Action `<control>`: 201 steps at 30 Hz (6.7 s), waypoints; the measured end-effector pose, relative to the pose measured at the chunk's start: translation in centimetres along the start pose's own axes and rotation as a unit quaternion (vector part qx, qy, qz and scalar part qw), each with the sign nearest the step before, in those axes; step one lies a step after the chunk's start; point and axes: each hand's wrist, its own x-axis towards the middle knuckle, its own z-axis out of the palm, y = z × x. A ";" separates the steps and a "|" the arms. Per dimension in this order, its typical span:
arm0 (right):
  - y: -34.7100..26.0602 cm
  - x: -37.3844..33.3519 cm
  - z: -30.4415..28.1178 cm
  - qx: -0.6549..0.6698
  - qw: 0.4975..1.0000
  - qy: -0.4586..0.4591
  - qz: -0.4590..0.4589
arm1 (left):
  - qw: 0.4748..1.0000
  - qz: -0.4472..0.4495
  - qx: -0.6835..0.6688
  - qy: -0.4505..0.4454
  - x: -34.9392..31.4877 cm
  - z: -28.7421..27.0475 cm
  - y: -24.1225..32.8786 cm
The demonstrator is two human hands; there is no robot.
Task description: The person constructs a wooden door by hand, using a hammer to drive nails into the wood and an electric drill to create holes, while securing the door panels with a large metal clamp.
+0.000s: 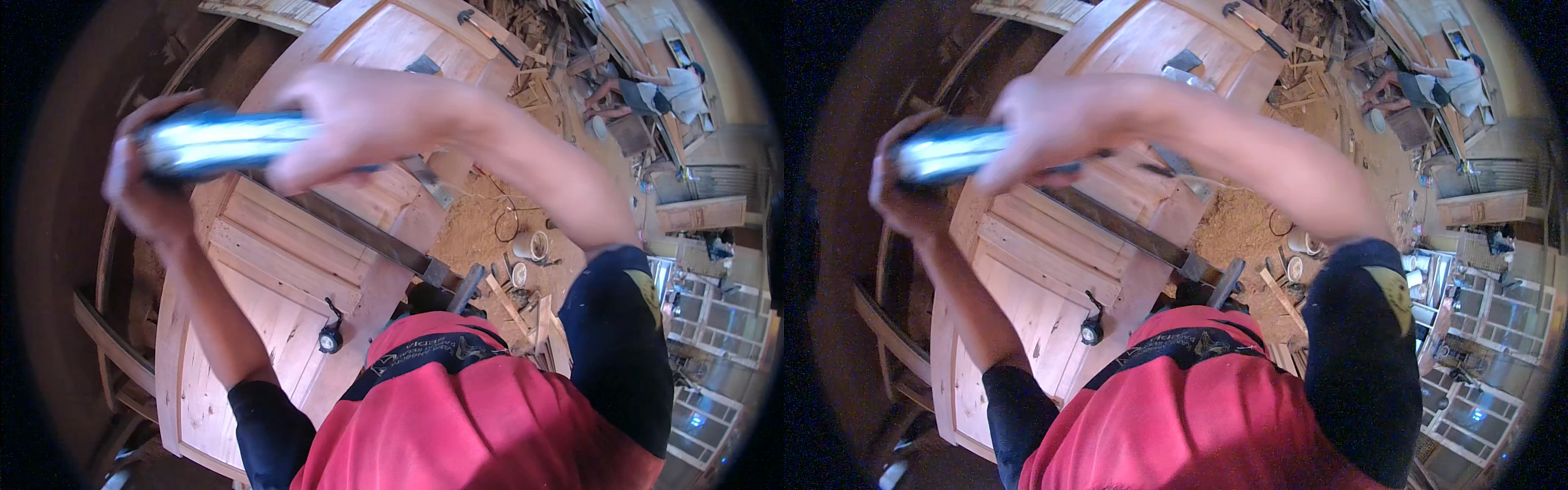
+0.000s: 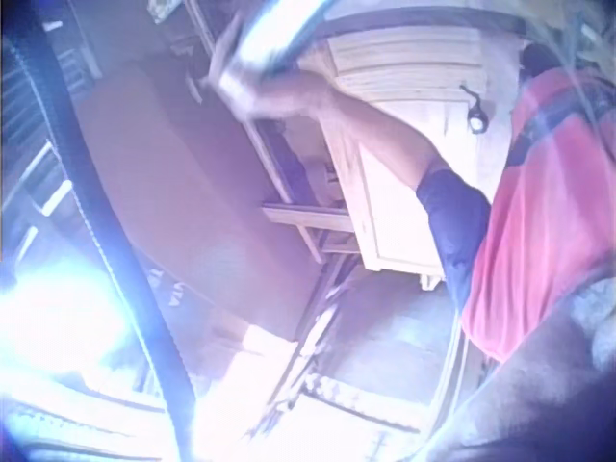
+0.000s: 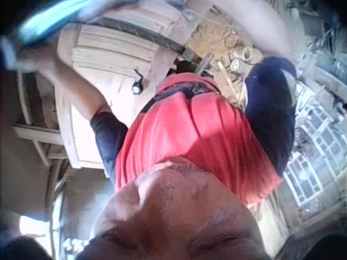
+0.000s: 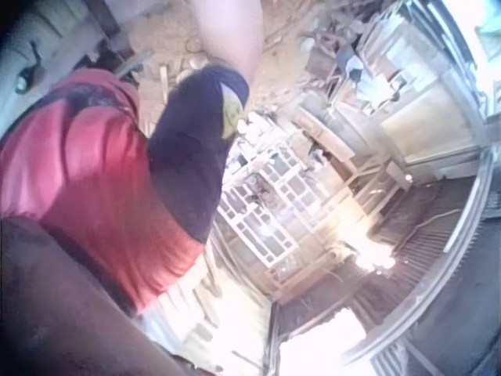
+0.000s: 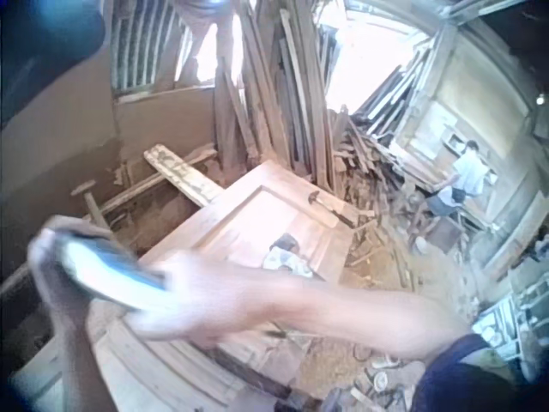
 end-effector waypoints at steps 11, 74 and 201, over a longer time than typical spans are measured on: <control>20.2 -29.6 -8.3 -0.346 0.782 0.423 0.297 | 0.942 -0.155 0.283 -0.089 -18.4 15.9 -17.9; 48.1 -18.0 -28.6 -0.070 0.799 0.591 -0.082 | 0.858 -0.096 0.460 -0.206 -4.7 33.0 -21.8; 34.7 -20.0 39.2 -0.177 0.933 0.305 -0.079 | 0.851 -0.490 0.188 0.022 -61.7 5.6 -4.4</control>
